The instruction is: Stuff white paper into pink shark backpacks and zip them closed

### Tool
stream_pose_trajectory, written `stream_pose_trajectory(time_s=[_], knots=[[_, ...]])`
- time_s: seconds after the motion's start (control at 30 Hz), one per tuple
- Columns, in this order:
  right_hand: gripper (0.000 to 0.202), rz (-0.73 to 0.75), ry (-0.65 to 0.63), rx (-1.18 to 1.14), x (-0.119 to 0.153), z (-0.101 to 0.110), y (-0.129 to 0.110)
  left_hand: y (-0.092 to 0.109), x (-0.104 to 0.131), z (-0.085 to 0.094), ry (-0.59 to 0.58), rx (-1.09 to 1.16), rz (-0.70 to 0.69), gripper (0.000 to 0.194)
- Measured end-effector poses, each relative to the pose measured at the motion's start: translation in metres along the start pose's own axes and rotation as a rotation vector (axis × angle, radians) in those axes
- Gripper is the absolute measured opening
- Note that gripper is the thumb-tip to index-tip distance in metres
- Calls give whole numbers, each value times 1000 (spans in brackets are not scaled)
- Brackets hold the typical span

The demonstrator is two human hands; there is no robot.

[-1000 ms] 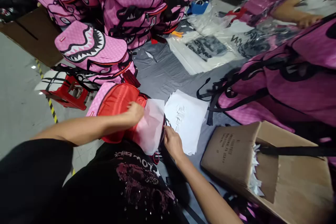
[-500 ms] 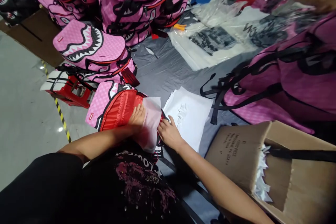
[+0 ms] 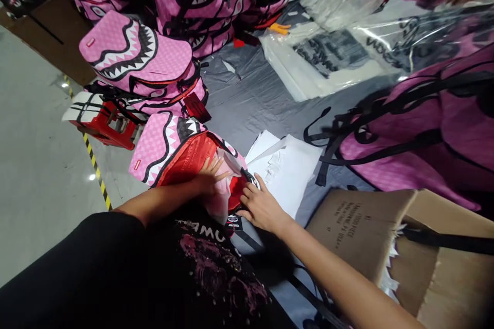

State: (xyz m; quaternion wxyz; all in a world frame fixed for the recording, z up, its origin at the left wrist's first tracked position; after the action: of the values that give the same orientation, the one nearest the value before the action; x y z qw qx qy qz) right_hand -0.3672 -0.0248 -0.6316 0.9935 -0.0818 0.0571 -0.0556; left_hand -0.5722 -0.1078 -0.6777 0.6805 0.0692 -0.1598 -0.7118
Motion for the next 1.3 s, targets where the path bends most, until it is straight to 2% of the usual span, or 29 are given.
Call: stream_pose_trajectory(time_s=[0.07,0.23,0.4,0.47,0.57,0.63,0.73,0.83,0.93,1.07,1.13,1.23,1.3], knots=[[15,9,23,42,13,4,2,-1,-1,-3,-23,10,-22,77],[20,-48,37,74,20,-7,4,4,-7,-12,-63,-6,-164,79],[20,-80,41,25,17,-10,6,7,-16,-22,-129,-45,-146,79],[19,-76,32,20,18,-9,7,9,-18,-23,-129,-77,-158,72],[21,-87,42,-9,19,-10,7,12,-20,-18,-82,-97,-196,43],[22,-95,56,-21,20,-11,7,12,-24,-15,-31,-102,-172,37],[23,-73,63,0,20,-12,5,12,-39,-19,24,-128,-138,49],[23,-40,58,33,19,-12,4,13,-55,-30,-50,-156,-168,64],[24,-50,53,43,19,-11,5,14,-63,-35,-102,-161,-172,63],[24,-82,57,5,18,-11,6,13,-62,-29,-7,-130,-220,47],[24,-84,52,-11,17,-11,5,11,-65,-29,8,-121,-227,47],[24,-73,28,13,16,-11,5,10,-74,-33,-79,-135,-173,57],[25,-84,19,30,16,-11,6,12,-76,-33,-96,-137,-146,57]])
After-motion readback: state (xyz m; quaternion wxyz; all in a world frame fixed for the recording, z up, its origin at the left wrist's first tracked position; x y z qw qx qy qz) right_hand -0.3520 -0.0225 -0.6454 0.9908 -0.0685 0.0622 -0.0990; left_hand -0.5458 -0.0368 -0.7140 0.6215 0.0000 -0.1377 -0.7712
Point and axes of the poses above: each hand's wrist, its own x-axis away from the middle knuckle, its own z-axis out of the back of the hand, y = z × x, the point moved 1 cm from there along -x, towards the middle knuckle, and after that the axes turned 9 degrees about y, right-handed, at the moved point
